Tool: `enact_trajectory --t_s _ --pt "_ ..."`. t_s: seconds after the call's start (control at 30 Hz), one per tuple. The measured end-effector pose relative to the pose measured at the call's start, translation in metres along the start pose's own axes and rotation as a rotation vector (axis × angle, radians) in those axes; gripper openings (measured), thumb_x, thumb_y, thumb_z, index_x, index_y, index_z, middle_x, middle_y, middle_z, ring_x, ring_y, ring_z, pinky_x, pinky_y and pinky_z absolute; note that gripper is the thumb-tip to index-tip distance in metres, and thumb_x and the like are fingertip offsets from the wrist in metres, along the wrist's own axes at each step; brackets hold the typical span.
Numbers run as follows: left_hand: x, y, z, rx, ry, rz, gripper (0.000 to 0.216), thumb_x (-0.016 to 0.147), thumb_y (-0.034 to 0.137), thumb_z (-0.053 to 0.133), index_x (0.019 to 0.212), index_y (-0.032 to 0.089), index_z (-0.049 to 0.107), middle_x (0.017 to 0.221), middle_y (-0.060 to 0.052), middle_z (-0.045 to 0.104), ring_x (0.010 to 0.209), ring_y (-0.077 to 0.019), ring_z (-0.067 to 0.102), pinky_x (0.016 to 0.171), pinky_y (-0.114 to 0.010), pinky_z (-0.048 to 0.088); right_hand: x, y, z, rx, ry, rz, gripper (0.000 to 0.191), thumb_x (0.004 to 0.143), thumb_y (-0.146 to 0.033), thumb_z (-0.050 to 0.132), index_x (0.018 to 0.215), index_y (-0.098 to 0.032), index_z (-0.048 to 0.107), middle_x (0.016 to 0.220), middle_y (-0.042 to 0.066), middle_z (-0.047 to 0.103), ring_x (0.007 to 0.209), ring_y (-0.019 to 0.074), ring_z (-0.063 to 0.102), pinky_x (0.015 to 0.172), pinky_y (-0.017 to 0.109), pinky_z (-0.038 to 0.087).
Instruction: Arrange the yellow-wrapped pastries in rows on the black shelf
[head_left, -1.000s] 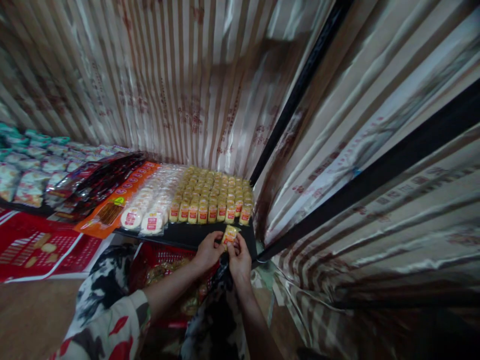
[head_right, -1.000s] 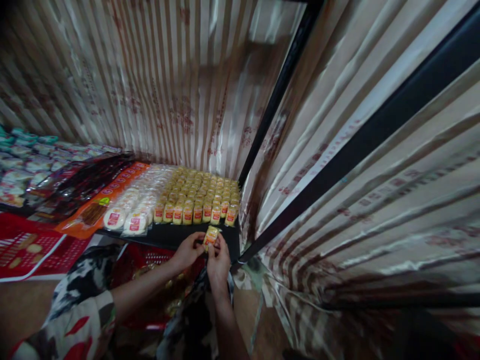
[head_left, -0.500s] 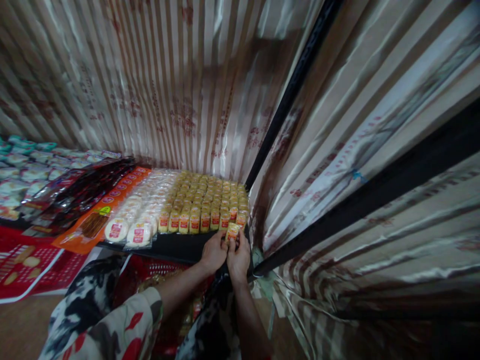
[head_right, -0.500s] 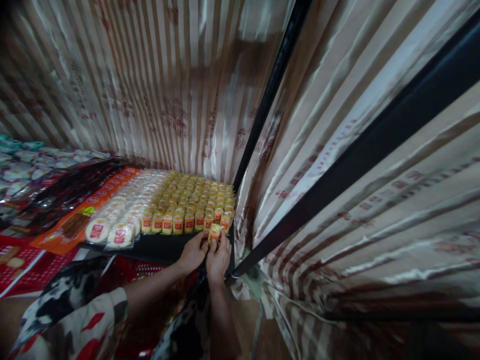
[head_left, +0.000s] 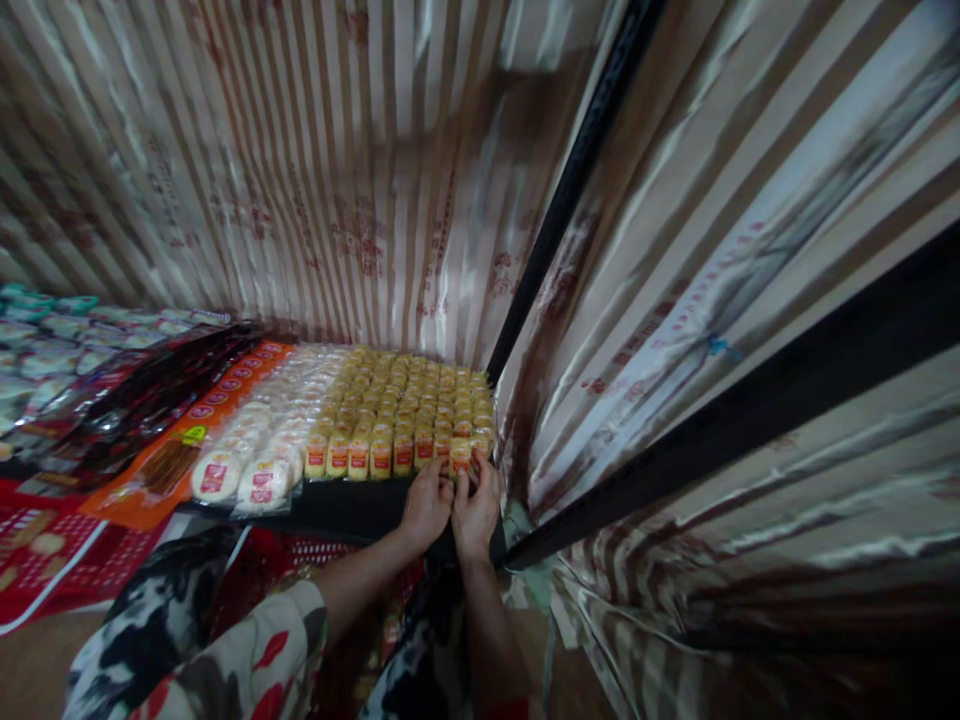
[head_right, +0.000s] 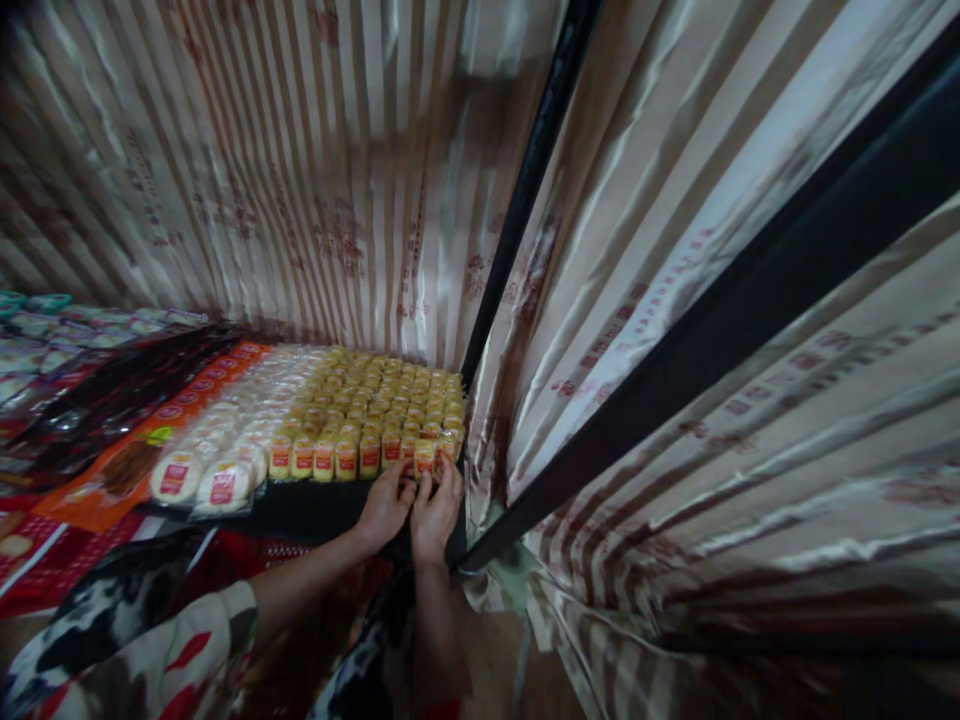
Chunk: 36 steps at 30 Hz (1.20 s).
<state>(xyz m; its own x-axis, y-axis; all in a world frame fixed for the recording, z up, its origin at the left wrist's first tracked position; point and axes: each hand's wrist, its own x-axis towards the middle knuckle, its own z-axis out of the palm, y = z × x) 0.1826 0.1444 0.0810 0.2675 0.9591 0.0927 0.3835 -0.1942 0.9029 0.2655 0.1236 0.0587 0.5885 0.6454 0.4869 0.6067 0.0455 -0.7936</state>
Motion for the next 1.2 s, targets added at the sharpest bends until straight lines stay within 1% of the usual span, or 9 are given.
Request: enact_trajectory --t_s 0.1,0.2,0.37,0.5,0.6,0.77,0.9,1.03,1.2 --pt "0.0 -0.004 0.004 -0.042 0.027 0.003 0.04 0.075 0.007 0.044 0.114 0.015 0.05 0.1 -0.008 0.059 0.081 -0.0132 0.057 0.083 -0.03 0.047 0.0 0.002 -0.001 0.029 0.043 -0.023 0.029 0.083 -0.032 0.041 0.104 -0.016 0.053 0.108 0.012 0.053 0.098 0.0195 0.051 0.081 0.036 0.047" --pt "-0.002 -0.007 0.006 -0.059 0.043 0.027 0.04 0.078 0.01 0.043 0.117 0.013 0.046 0.097 -0.008 0.058 0.081 -0.0136 0.057 0.083 -0.031 0.047 0.0 0.004 -0.001 -0.028 0.046 -0.055 0.024 0.084 -0.031 0.041 0.095 -0.017 0.056 0.101 0.01 0.054 0.098 0.0199 0.049 0.087 0.038 0.042" --pt "-0.009 -0.014 0.008 0.01 0.055 0.139 0.041 0.081 0.015 0.039 0.122 0.014 0.04 0.109 -0.01 0.053 0.09 -0.0148 0.056 0.086 -0.032 0.047 -0.001 0.009 0.001 -0.12 0.035 -0.028 0.033 0.085 -0.032 0.037 0.102 -0.015 0.06 0.099 0.011 0.053 0.097 0.0213 0.048 0.087 0.038 0.04" --pt "-0.011 -0.014 0.006 0.145 -0.029 0.206 0.042 0.083 0.013 0.034 0.124 0.02 0.043 0.116 -0.008 0.049 0.102 -0.0153 0.052 0.092 -0.029 0.043 -0.002 0.012 0.003 -0.165 0.019 0.006 0.039 0.086 -0.036 0.036 0.107 -0.014 0.062 0.095 0.011 0.051 0.094 0.0216 0.048 0.085 0.037 0.04" --pt "-0.011 -0.012 0.004 0.198 -0.112 0.211 0.046 0.08 0.01 0.035 0.123 0.021 0.046 0.115 -0.008 0.047 0.103 -0.0143 0.052 0.091 -0.025 0.043 -0.002 0.012 0.003 -0.183 0.028 0.018 0.04 0.086 -0.036 0.037 0.109 -0.015 0.062 0.093 0.01 0.049 0.092 0.022 0.047 0.085 0.038 0.04" --pt "-0.011 -0.009 0.002 0.238 -0.135 0.238 0.045 0.082 0.014 0.036 0.127 0.017 0.044 0.123 -0.01 0.043 0.108 -0.0155 0.05 0.097 -0.027 0.04 -0.002 0.009 0.003 -0.166 0.054 0.004 0.04 0.086 -0.035 0.039 0.108 -0.012 0.062 0.098 0.012 0.049 0.096 0.0225 0.047 0.087 0.039 0.041" --pt "-0.01 -0.01 0.005 0.284 -0.127 0.244 0.044 0.086 0.019 0.036 0.129 0.015 0.042 0.133 -0.012 0.037 0.119 -0.0184 0.041 0.103 -0.031 0.035 -0.003 0.007 0.002 -0.146 0.067 -0.022 0.037 0.086 -0.031 0.038 0.107 -0.012 0.062 0.108 0.015 0.048 0.104 0.0224 0.046 0.091 0.039 0.04" --pt "-0.009 -0.013 0.007 0.325 -0.122 0.239 0.045 0.087 0.019 0.036 0.131 0.013 0.039 0.135 -0.013 0.038 0.127 -0.0202 0.033 0.107 -0.034 0.029 -0.003 0.005 0.002 -0.152 0.07 -0.019 0.037 0.086 -0.027 0.035 0.109 -0.011 0.06 0.114 0.016 0.045 0.11 0.0229 0.044 0.092 0.04 0.039" --pt "-0.011 -0.009 0.005 0.304 -0.115 0.206 0.045 0.087 0.024 0.041 0.131 0.02 0.041 0.132 -0.01 0.041 0.117 -0.0204 0.044 0.098 -0.034 0.039 -0.003 0.006 0.002 -0.144 0.081 -0.014 0.035 0.083 -0.024 0.037 0.107 -0.012 0.059 0.113 0.016 0.046 0.108 0.0233 0.046 0.091 0.04 0.04"
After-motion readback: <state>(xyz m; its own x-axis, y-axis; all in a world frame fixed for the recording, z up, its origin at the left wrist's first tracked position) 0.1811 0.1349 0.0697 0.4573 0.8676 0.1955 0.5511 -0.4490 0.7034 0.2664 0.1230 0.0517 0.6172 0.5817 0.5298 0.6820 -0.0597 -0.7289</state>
